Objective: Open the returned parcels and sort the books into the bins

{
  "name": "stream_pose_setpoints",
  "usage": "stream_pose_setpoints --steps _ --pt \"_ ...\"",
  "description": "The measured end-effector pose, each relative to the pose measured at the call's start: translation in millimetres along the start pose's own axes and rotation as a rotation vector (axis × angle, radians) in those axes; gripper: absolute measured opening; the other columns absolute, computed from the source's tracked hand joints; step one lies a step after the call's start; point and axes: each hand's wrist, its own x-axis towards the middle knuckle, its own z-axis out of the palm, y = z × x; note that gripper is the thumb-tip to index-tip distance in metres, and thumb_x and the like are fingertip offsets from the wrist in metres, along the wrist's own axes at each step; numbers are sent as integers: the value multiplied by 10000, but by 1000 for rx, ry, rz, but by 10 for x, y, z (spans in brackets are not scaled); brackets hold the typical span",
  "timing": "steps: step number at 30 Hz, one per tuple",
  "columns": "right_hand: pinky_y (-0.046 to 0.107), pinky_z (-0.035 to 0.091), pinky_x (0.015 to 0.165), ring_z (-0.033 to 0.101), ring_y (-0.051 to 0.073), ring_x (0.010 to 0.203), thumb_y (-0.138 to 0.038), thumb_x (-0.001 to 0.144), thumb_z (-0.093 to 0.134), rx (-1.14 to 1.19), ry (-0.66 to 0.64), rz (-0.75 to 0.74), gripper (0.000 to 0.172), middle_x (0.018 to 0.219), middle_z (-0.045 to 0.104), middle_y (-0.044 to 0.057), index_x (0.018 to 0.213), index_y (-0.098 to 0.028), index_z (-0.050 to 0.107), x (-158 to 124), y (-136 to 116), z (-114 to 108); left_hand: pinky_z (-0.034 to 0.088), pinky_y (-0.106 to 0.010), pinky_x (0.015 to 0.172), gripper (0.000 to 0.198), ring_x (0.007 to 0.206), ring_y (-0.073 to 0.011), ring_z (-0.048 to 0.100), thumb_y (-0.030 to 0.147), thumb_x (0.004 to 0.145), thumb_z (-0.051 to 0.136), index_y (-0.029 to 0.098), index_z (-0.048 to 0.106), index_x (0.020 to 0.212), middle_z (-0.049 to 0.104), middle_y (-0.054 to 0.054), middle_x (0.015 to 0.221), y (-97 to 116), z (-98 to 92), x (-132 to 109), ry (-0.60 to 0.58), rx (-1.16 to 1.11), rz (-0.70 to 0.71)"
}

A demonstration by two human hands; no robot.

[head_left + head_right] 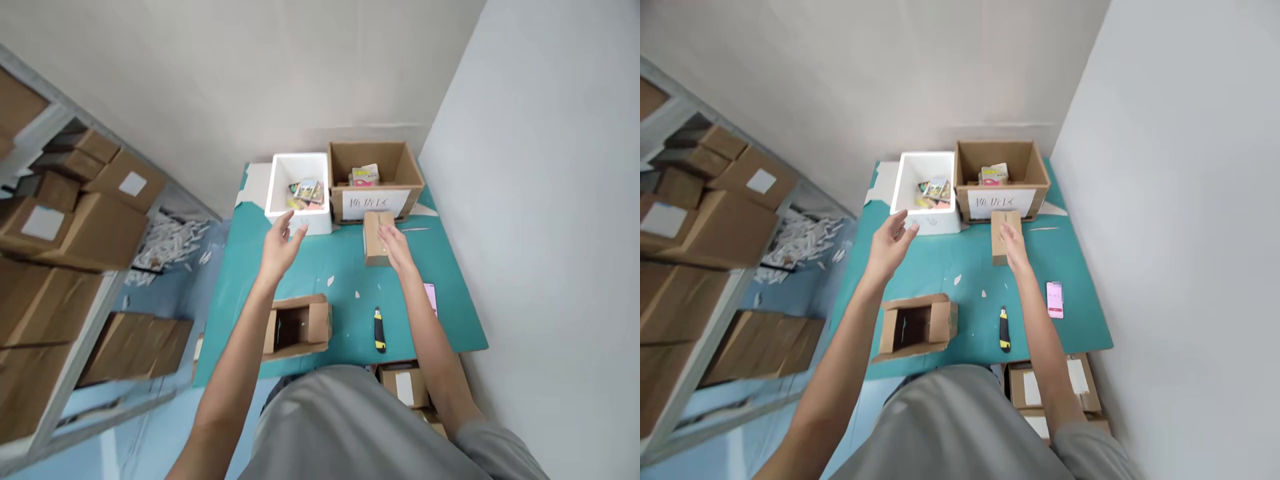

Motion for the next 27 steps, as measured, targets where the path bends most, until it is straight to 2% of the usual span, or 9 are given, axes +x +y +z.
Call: stream_pose_setpoints --steps 3,5,7,10,13,18,21,24,27 --pt "539 519 1312 679 355 1500 -658 906 830 -80 -75 205 710 1563 726 205 1425 -180 750 -787 777 -36 474 -578 1337 724 1547 -397 630 631 959 839 174 680 1498 679 -232 1601 -633 -559 -892 203 114 -237" --pt "545 562 1262 729 361 1423 -665 896 830 -160 -159 344 703 1499 762 218 1392 -172 763 -1324 1154 38 497 -578 1316 759 1551 -400 626 616 960 826 158 634 1535 664 -261 1608 -962 -837 -1464 308 180 -405" --pt "548 583 1232 741 361 1399 -657 917 812 -250 -252 420 714 1516 754 222 1439 -174 744 -1771 1386 198 500 -581 1307 850 1580 -424 592 586 909 874 140 586 1574 617 -293 1647 -1193 -969 -1926 280 265 -577" --pt "542 582 1226 697 373 1466 -632 946 800 -436 -345 408 860 1675 631 231 1650 -183 593 -2185 1503 539 500 -595 1290 986 1591 -473 562 519 783 980 127 555 1582 613 -305 1638 -1383 -905 -2338 54 421 -763" --pt "554 535 1272 556 427 1607 -652 904 853 -732 -368 338 1137 1814 439 252 1810 -175 359 -2318 1462 899 523 -586 1255 925 1525 -476 612 387 806 953 104 537 1583 666 -289 1562 -1457 -731 -2451 -132 604 -745" --pt "573 569 1217 518 491 1594 -552 884 909 -1118 -339 248 1321 1790 372 324 1857 -106 135 -2345 1424 1392 542 -568 1216 717 1413 -456 688 174 943 689 83 510 1632 687 -290 1482 -1516 -675 -2374 -191 787 -609" --pt "587 550 1238 493 489 1586 -421 901 880 -1212 -293 168 1274 1778 341 349 1844 -52 107 -2418 1511 1581 541 -585 1210 806 1415 -483 674 290 954 746 72 469 1679 668 -297 1502 -1543 -714 -2371 -213 765 -576" --pt "628 506 1275 452 504 1601 -367 903 817 -1134 -214 138 1180 1788 327 333 1836 -66 160 -2494 1606 1619 525 -614 1213 921 1415 -512 662 340 907 800 50 444 1705 645 -318 1539 -1593 -765 -2412 -187 693 -550" --pt "641 479 1287 507 513 1561 -435 932 727 -975 -150 177 971 1733 454 288 1772 -109 365 -2527 1617 1471 537 -586 1189 765 1309 -461 733 260 907 709 87 547 1635 721 -274 1470 -1735 -926 -2428 -143 515 -559"
